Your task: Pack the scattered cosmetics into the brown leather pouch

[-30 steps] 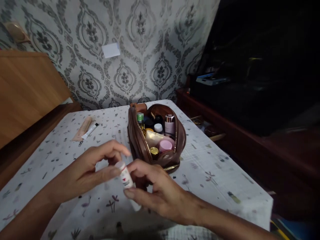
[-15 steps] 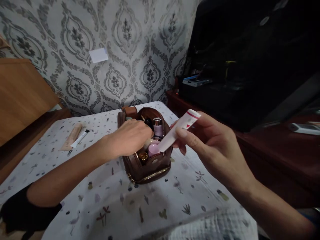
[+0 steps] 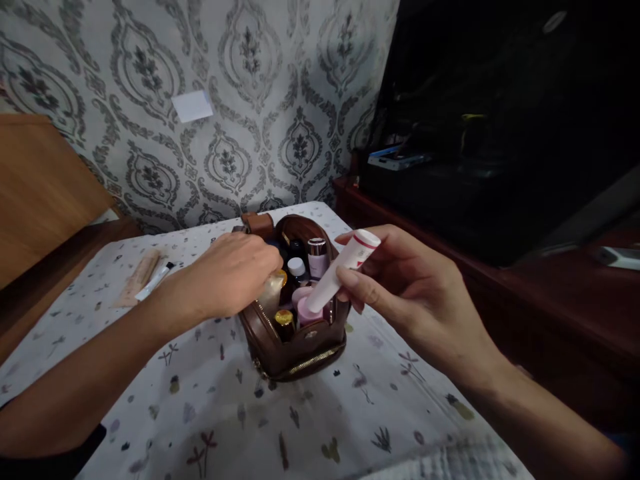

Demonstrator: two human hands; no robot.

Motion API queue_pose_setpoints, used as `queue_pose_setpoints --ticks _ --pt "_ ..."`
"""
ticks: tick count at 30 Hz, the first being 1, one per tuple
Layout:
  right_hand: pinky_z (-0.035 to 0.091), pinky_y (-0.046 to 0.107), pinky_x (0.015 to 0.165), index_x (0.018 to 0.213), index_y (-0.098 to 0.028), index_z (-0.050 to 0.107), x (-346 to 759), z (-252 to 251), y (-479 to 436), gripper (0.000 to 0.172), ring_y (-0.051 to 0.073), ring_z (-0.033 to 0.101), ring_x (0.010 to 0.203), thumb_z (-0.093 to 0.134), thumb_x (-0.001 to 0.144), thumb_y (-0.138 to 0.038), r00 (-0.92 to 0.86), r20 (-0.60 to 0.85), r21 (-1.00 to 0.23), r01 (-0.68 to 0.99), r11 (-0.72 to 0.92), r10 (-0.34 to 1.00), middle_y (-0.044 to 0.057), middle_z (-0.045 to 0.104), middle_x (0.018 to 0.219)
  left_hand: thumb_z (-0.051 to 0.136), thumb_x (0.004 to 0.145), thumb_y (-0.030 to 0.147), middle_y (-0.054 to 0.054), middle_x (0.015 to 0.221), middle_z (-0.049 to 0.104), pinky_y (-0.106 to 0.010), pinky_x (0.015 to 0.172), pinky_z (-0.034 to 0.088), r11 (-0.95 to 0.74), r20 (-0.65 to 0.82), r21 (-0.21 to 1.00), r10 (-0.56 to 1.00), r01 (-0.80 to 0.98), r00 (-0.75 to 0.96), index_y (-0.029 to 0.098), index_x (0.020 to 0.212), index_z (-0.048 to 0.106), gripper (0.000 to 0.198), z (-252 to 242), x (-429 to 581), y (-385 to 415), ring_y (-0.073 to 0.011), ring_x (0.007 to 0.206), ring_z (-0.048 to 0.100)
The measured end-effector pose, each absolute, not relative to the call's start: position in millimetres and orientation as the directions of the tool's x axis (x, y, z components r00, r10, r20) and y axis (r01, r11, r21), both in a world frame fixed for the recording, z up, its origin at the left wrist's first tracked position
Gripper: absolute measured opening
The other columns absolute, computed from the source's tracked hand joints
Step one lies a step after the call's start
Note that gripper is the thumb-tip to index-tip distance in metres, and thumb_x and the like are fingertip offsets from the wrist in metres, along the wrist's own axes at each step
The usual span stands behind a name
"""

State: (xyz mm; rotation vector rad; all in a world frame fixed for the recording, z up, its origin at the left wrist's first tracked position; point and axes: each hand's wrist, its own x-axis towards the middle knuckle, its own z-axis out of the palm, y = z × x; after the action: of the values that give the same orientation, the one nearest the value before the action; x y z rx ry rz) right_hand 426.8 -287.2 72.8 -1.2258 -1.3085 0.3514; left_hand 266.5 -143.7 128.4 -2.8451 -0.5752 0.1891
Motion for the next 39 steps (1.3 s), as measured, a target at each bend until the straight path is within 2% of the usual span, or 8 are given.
queue_pose_setpoints --ticks 5,8,13,16,21,26,32,39 --pt "0.048 0.024 0.053 0.114 -0.018 0.064 432 76 -284 0.028 0.012 0.057 0.060 0.069 0.091 -0.033 0.295 0.518 -0.821 0.435 0.370 0.803 -0.001 0.062 0.074 0.053 0.085 0.011 -0.002 0.070 0.065 -0.033 0.058 0.025 -0.868 -0.097 -0.299 0.440 0.395 0.893 0.021 0.068 0.057 0.020 130 265 -149 -0.0218 0.068 0.061" --pt "0.048 0.026 0.058 0.115 -0.016 0.065 438 77 -278 0.029 0.014 0.059 0.067 0.064 0.093 -0.035 0.249 0.535 -0.789 0.490 0.371 0.807 0.002 0.065 0.081 0.053 0.084 0.012 -0.003 0.073 0.067 -0.033 0.058 0.025 -0.863 -0.075 -0.309 0.442 0.400 0.894 0.022 0.068 0.057 0.020 127 263 -148 -0.0234 0.071 0.062" --pt "0.050 0.031 0.071 0.128 -0.013 0.061 448 91 -265 0.039 0.020 0.065 0.084 0.060 0.093 -0.032 0.154 0.559 -0.675 0.655 0.339 0.815 0.006 0.071 0.095 0.054 0.082 0.011 -0.002 0.070 0.066 -0.034 0.057 0.023 -0.858 -0.078 -0.312 0.452 0.409 0.889 0.021 0.066 0.055 0.020 127 260 -148 -0.0221 0.067 0.061" --pt "0.048 0.031 0.070 0.131 -0.011 0.057 450 105 -249 0.043 0.020 0.065 0.082 0.058 0.093 -0.031 0.113 0.558 -0.602 0.736 0.308 0.822 0.006 0.070 0.092 0.053 0.082 0.010 -0.002 0.068 0.065 -0.034 0.057 0.023 -0.860 -0.087 -0.306 0.452 0.408 0.888 0.021 0.065 0.055 0.021 128 260 -150 -0.0211 0.065 0.059" --pt "0.045 0.029 0.073 0.132 -0.011 0.044 446 123 -201 0.046 0.019 0.062 0.079 0.059 0.089 -0.021 0.047 0.532 -0.494 0.829 0.264 0.846 0.001 0.066 0.084 0.052 0.082 0.008 -0.004 0.076 0.068 -0.034 0.059 0.024 -0.830 -0.106 -0.319 0.510 0.456 0.854 0.022 0.070 0.060 0.020 130 261 -153 -0.0247 0.076 0.063" --pt "0.044 0.032 0.073 0.129 -0.011 0.041 441 126 -161 0.041 0.023 0.063 0.080 0.056 0.091 -0.018 0.024 0.443 -0.227 0.970 0.087 0.896 0.006 0.068 0.090 0.052 0.080 0.009 -0.003 0.069 0.063 -0.034 0.058 0.023 -0.849 -0.089 -0.287 0.485 0.444 0.870 0.021 0.065 0.054 0.019 128 257 -152 -0.0227 0.069 0.061" --pt "0.048 0.035 0.078 0.133 -0.012 0.042 432 126 -152 0.035 0.029 0.067 0.099 0.046 0.099 -0.017 -0.046 0.278 0.102 0.995 0.018 0.959 0.016 0.071 0.110 0.048 0.081 0.008 -0.006 0.078 0.068 -0.036 0.065 0.030 -0.844 -0.086 -0.270 0.500 0.463 0.862 0.021 0.070 0.057 0.020 128 255 -155 -0.0256 0.080 0.064" --pt "0.051 0.035 0.083 0.135 -0.010 0.049 424 120 -142 0.040 0.029 0.068 0.110 0.049 0.095 -0.009 -0.091 0.140 0.230 0.971 0.057 0.986 0.017 0.070 0.120 0.048 0.083 0.005 -0.007 0.081 0.071 -0.035 0.067 0.037 -0.838 -0.056 -0.264 0.508 0.478 0.860 0.021 0.073 0.064 0.025 126 256 -156 -0.0264 0.082 0.067"
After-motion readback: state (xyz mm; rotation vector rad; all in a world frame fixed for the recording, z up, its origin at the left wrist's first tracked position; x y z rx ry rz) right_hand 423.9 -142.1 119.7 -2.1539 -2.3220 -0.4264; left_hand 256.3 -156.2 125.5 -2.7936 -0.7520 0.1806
